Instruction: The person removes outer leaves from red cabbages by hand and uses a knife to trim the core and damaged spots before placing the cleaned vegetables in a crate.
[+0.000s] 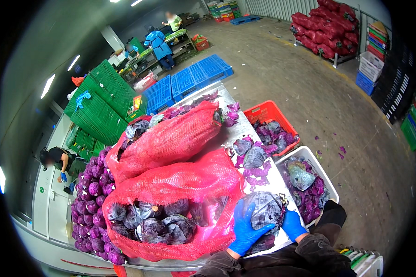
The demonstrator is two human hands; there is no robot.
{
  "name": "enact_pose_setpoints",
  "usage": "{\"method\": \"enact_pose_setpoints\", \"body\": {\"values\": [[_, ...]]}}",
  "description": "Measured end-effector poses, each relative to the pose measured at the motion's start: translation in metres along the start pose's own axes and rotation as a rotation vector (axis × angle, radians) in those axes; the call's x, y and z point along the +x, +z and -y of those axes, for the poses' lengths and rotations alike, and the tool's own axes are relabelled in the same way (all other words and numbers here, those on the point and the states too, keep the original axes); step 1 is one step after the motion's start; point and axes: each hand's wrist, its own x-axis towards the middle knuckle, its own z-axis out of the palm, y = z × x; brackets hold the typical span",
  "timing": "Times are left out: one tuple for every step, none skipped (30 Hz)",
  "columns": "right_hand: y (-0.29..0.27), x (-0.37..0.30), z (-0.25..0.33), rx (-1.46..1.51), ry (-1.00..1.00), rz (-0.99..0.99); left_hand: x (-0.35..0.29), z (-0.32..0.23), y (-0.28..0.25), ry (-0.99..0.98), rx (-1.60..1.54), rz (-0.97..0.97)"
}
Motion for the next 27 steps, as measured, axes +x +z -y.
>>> {"method": "enact_pose_setpoints", "body": {"values": [[-0.001,0.0,0.0,0.012,-0.008,-0.005,0.001,-0.001,-0.001,0.002,-0.002,0.002],[-0.001,-0.001,0.0,0.024,-0.015,-0.009,0.001,-0.001,-0.001,0.003,-0.004,0.004],[-0.003,-0.001,0.001,0.037,-0.023,-0.013,0.001,-0.001,-0.001,-0.002,0.0,0.004],[-0.005,-0.001,0.004,0.047,-0.017,-0.012,0.0,-0.001,0.0,-0.008,0.004,0.005],[-0.007,-0.001,0.007,0.057,-0.012,-0.011,-0.001,0.0,0.0,-0.013,0.008,0.005],[-0.011,-0.001,0.011,0.066,-0.006,-0.011,-0.001,0.0,0.0,-0.014,0.007,0.007],[-0.013,-0.002,0.013,0.07,-0.006,-0.007,-0.001,0.0,-0.001,-0.014,0.006,0.008],[-0.014,-0.002,0.014,0.074,-0.007,-0.003,-0.001,0.0,-0.001,-0.015,0.005,0.009],[-0.015,-0.003,0.015,0.077,-0.008,-0.001,-0.001,0.0,-0.001,-0.015,0.002,0.006],[-0.015,-0.003,0.014,0.066,-0.005,0.011,-0.001,0.0,0.0,-0.015,-0.001,0.003],[-0.014,-0.002,0.013,0.054,-0.001,0.022,-0.001,0.0,0.0,-0.015,-0.004,0.0],[-0.013,-0.002,0.011,0.043,0.002,0.033,-0.001,0.0,0.001,-0.006,-0.003,-0.002],[-0.01,-0.001,0.007,0.03,-0.008,0.037,-0.001,0.001,0.001,0.002,-0.002,-0.005],[-0.006,0.0,0.001,0.017,-0.018,0.041,-0.001,0.001,0.001,0.011,-0.001,-0.008],[-0.005,-0.001,0.001,0.005,-0.027,0.047,-0.001,0.001,0.001,0.008,0.0,-0.004],[-0.004,-0.001,0.0,0.001,-0.026,0.049,0.0,0.001,0.001,0.005,0.0,-0.001],[-0.005,-0.001,0.001,-0.003,-0.026,0.051,0.0,0.0,0.0,0.003,0.001,0.002],[-0.007,-0.001,0.002,-0.007,-0.026,0.05,0.001,-0.001,-0.001,0.001,0.005,0.004],[-0.007,-0.001,0.002,-0.004,-0.03,0.048,0.002,-0.003,-0.001,0.0,0.009,0.006],[-0.007,-0.001,0.002,0.0,-0.034,0.045,0.003,-0.004,-0.002,-0.001,0.013,0.008],[-0.008,0.0,0.003,0.001,-0.039,0.046,0.001,-0.002,0.0,-0.002,0.009,0.004],[-0.009,0.0,0.005,0.001,-0.036,0.049,-0.001,0.001,0.002,-0.004,0.005,-0.001],[-0.011,0.0,0.007,0.001,-0.033,0.052,-0.002,0.004,0.003,-0.005,0.0,-0.005],[-0.014,-0.001,0.01,0.003,-0.03,0.053,-0.002,0.003,0.002,-0.006,0.0,-0.002],[-0.015,-0.001,0.011,0.006,-0.027,0.052,-0.001,0.001,0.001,-0.008,-0.001,0.001],[-0.016,-0.001,0.012,0.009,-0.024,0.051,-0.001,0.0,0.001,-0.01,-0.001,0.005],[-0.017,-0.001,0.012,0.012,-0.021,0.049,0.0,0.0,0.0,-0.008,0.0,0.005]]}}
